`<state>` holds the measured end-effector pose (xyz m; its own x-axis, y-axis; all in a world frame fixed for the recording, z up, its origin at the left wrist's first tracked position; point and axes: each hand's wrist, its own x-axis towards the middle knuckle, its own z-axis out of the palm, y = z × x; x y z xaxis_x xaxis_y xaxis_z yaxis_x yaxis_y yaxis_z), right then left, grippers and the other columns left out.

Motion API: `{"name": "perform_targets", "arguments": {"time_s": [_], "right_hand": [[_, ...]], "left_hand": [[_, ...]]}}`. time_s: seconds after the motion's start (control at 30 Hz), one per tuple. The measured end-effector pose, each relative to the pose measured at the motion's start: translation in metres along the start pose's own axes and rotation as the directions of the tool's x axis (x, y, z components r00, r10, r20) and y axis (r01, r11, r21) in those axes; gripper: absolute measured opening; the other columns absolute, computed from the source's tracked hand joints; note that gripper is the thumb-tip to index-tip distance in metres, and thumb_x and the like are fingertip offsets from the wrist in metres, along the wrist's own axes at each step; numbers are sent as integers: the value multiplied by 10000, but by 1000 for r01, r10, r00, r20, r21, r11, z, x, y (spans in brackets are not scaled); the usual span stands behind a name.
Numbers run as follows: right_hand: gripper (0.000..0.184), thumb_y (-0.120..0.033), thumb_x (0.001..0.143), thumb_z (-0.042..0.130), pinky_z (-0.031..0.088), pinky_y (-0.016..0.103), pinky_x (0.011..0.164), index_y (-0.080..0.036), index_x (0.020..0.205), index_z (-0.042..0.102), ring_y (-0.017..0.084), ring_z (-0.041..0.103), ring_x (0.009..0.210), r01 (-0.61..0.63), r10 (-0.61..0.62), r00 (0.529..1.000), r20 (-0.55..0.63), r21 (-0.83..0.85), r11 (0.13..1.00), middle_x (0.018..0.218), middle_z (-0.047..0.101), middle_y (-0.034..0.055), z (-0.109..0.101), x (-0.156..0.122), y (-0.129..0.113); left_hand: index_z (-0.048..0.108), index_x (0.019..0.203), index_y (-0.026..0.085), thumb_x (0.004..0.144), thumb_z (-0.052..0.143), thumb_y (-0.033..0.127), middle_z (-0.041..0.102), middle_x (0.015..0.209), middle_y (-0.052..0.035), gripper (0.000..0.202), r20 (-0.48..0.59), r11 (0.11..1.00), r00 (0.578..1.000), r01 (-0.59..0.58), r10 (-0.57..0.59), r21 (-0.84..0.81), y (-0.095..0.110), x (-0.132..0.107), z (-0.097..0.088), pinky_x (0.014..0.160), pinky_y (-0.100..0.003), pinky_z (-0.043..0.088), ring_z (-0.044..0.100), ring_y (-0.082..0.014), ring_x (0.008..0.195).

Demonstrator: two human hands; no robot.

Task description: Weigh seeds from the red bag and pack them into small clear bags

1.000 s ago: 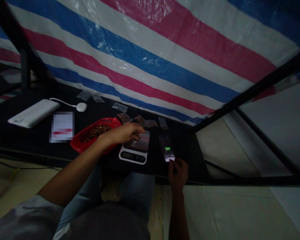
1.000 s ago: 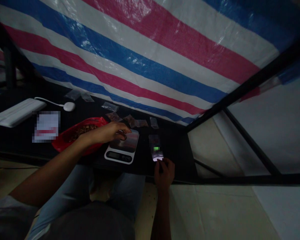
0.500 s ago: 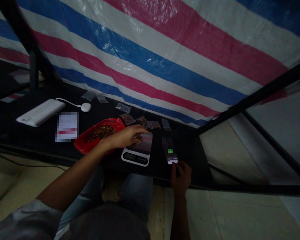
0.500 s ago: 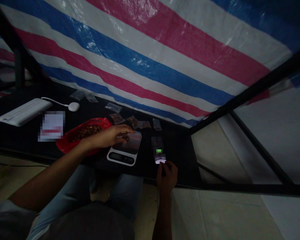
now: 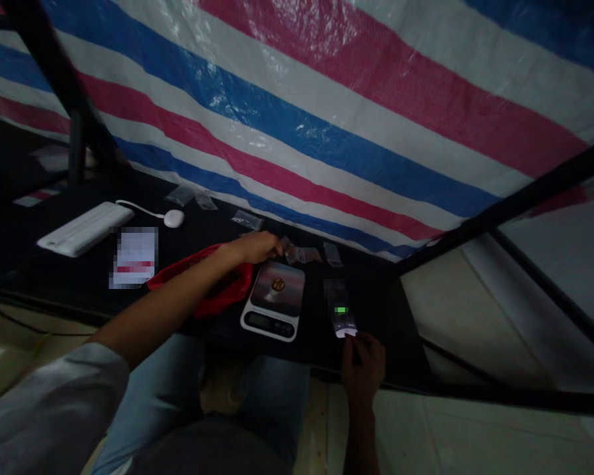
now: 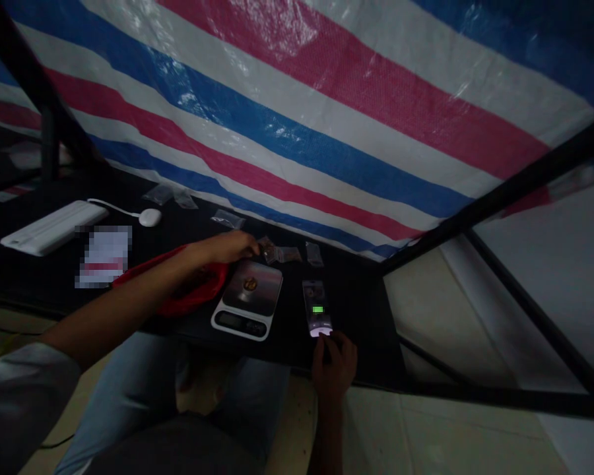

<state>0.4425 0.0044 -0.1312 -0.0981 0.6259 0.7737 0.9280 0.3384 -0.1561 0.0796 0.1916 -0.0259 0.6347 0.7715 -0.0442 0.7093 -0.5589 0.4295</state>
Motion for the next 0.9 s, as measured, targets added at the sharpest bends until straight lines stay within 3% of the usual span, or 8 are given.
{"name": "perform_targets", "arguments": {"time_s": [0.17, 0.3, 0.43, 0.57, 0.73, 0.9], "right_hand": [[184, -287, 984, 663, 520, 384, 809, -146, 933, 771, 244, 633, 942, -14, 14, 1000, 2, 12, 1000, 1025, 687, 138, 0, 0, 0], [154, -272, 976, 671, 519, 386, 810, -154, 954, 768, 241, 636, 943, -22, 21, 1000, 23, 23, 999, 1030, 682, 130, -1, 0, 0], [159, -280, 977, 663, 524, 380, 788, -164, 932, 763, 238, 631, 929, -42, 42, 999, 25, 28, 999, 1015, 683, 125, -1, -1, 1], [175, -292, 980, 656, 531, 392, 806, -168, 933, 771, 241, 633, 938, -53, 53, 998, 26, 31, 998, 1016, 685, 125, -1, -1, 0], [190, -305, 983, 656, 532, 392, 815, -169, 936, 781, 241, 636, 950, -70, 70, 997, 36, 12, 997, 1021, 688, 124, 0, -3, 0], [199, -298, 981, 659, 522, 378, 811, -150, 923, 779, 236, 628, 945, -49, 49, 999, 12, 6, 999, 1022, 691, 131, 0, -2, -1]], "left_hand": [[840, 951, 231, 825, 683, 99, 826, 957, -37, 240, 67, 999, 998, -9, 6, 42, -6, 37, 13, 751, -222, 502, 755, -196, 879], [833, 906, 215, 848, 636, 72, 823, 945, -51, 250, 37, 999, 999, -10, 9, 34, -6, 40, 13, 743, -234, 507, 753, -190, 835], [806, 1049, 212, 925, 587, 91, 814, 1073, -44, 278, -23, 995, 996, -89, 88, -40, 6, 13, -4, 842, -220, 507, 747, -172, 977], [797, 1034, 197, 982, 565, 141, 798, 1042, -63, 245, -189, 968, 964, -216, 189, -130, 34, -35, -13, 879, -247, 506, 735, -179, 963], [784, 1086, 221, 1020, 547, 200, 771, 1107, -55, 247, -208, 983, 976, -98, 64, -156, 68, -80, 10, 902, -269, 514, 726, -194, 1013], [747, 1114, 209, 976, 607, 173, 785, 1143, -49, 200, -259, 983, 964, 18, -66, -185, 77, -86, 31, 957, -297, 522, 729, -218, 1075]]}}
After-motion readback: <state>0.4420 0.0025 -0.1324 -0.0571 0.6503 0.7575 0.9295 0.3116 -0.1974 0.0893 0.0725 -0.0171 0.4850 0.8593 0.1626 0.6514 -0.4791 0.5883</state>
